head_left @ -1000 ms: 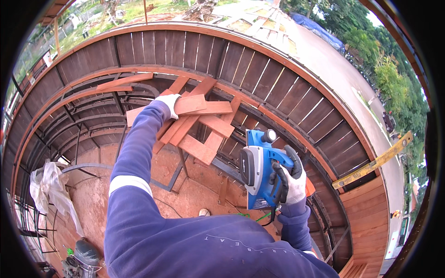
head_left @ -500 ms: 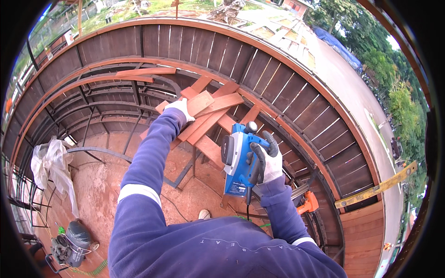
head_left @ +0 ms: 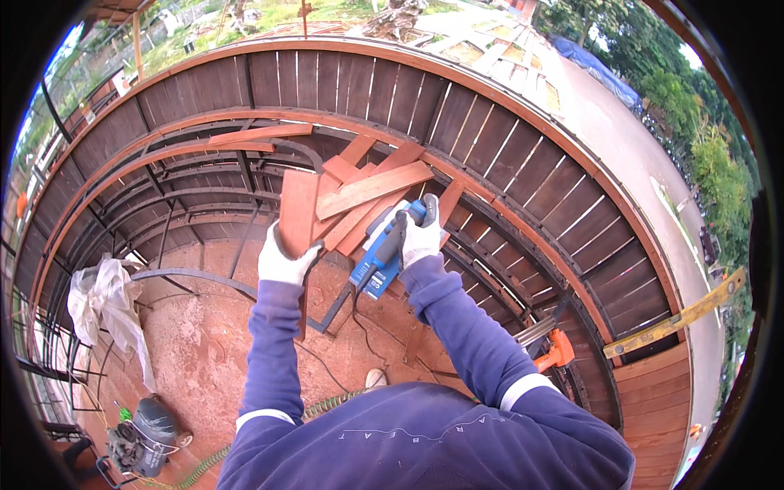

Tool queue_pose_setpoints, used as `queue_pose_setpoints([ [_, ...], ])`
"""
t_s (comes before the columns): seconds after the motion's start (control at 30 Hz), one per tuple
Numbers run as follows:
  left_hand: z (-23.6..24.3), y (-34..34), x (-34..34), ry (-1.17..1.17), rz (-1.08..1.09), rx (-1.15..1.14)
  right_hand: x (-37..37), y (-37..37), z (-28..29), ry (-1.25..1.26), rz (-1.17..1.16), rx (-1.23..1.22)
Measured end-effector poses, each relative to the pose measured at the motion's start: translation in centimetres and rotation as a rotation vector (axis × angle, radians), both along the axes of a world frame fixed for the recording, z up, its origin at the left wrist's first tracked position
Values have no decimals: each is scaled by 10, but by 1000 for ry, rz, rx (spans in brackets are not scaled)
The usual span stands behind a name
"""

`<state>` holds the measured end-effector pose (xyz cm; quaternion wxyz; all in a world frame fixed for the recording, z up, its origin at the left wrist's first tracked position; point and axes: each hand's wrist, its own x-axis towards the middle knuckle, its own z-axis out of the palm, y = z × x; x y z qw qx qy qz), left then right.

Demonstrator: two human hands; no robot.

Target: The person uses a hand saw to cut a wooden plank on a curved roof structure. They then fit the cut plank into place and use a spirit level to check its alignment. Finally, they use a nail gun to secure the plank to the roof frame.

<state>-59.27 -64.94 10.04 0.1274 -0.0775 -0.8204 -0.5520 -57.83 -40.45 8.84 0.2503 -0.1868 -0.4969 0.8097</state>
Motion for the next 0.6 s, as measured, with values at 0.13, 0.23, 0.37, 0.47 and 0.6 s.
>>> queue_pose_setpoints([
  [0.13,4,-16,53,-70,33,155,-12,-4,-31,-95,-29,150],
  [0.23,28,-8,80,-212,-3,271,-10,13,-39,-112,-125,642],
  [0.37,40,8,99,-274,-323,518,95,32,43,-123,218,103],
  [0.47,41,53,104,-444,-752,916,181,49,49,-24,304,222],
  [0.6,51,144,118,-693,-1224,1303,280,56,62,-112,549,351],
])
